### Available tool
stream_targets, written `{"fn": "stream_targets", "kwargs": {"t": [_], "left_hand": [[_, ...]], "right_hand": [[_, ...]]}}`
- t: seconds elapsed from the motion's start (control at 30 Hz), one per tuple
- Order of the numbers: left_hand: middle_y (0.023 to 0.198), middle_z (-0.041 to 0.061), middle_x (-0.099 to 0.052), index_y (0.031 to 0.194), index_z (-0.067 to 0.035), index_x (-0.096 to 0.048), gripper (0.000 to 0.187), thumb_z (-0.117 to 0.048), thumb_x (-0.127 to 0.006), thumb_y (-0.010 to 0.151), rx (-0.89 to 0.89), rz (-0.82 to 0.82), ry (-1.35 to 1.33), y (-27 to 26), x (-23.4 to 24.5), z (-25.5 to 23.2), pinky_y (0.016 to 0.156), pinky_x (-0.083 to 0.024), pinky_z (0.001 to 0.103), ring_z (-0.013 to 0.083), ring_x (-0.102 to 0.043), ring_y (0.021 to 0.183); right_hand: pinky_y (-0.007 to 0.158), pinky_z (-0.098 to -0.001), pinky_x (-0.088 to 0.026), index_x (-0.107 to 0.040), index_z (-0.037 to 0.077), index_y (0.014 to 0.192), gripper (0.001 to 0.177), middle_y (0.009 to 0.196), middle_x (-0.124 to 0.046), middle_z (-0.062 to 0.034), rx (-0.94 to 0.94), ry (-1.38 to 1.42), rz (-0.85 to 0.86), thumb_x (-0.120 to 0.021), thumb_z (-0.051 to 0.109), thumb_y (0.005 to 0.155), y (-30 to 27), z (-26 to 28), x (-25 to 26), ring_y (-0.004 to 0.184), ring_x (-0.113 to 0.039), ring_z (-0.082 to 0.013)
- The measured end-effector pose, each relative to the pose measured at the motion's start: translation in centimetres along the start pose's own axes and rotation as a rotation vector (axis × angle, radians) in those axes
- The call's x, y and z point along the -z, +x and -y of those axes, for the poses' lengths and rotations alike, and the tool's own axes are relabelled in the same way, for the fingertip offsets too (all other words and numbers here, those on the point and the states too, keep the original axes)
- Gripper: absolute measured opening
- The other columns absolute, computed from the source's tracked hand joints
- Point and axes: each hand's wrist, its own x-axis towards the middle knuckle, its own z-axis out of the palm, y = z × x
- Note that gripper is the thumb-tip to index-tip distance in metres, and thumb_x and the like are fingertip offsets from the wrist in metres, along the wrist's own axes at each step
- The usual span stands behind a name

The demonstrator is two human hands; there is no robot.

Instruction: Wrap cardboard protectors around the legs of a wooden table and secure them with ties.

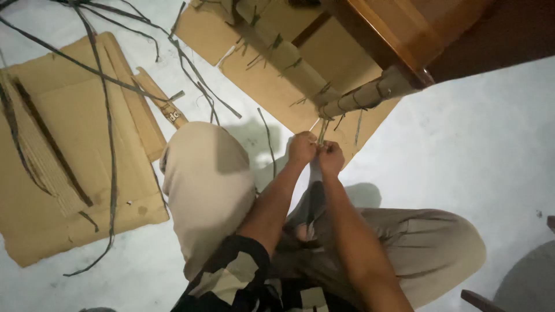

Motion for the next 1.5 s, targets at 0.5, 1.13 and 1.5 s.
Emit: {"fn": "stream_targets", "kwargs": {"t": [0.5, 1.13, 1.5], "left_hand": [[0.124, 0.025, -0.072, 0.133, -0.007, -0.067, 0.041, -0.019, -0.054, 0.096, -0.243, 0.181, -0.391, -2.4, 2.9, -6.0, 0.113, -0.046, 0.053, 0.045, -0.063, 0.123], [0.177, 0.014, -0.011, 0.168, -0.013, -0.01, 0.085, -0.047, -0.056, 0.105, -0.945, -0.756, -0.515, -10.8, 18.7, -30.5, 0.142, -0.029, 0.05, 0.036, -0.019, 0.169], [0.156, -0.016, -0.058, 0.155, -0.033, -0.043, 0.07, -0.057, -0.074, 0.097, -1.016, -0.592, -0.065, -5.6, 18.1, -34.3, 0.133, -0.054, 0.038, 0.0162, -0.06, 0.154]], "right_hand": [[0.101, -0.0505, -0.051, -0.071, 0.022, 0.113, 0.022, 0.105, -0.076, -0.0074, -0.066, 0.254, -0.112, -0.059, 0.029, 0.096, -1.7, 0.3, 1.0, 0.107, -0.071, -0.0324], [0.067, -0.029, -0.054, -0.056, 0.008, 0.102, 0.027, 0.092, -0.065, -0.0045, 0.735, 0.84, -0.485, -0.055, 0.035, 0.108, 4.1, 20.4, 30.4, 0.079, -0.06, -0.0141], [0.089, -0.0408, -0.049, -0.048, 0.003, 0.126, 0.032, 0.113, -0.061, -0.0178, 1.157, 0.566, -0.475, -0.034, 0.031, 0.12, -0.5, 25.7, 34.4, 0.1, -0.06, -0.0278]]}}
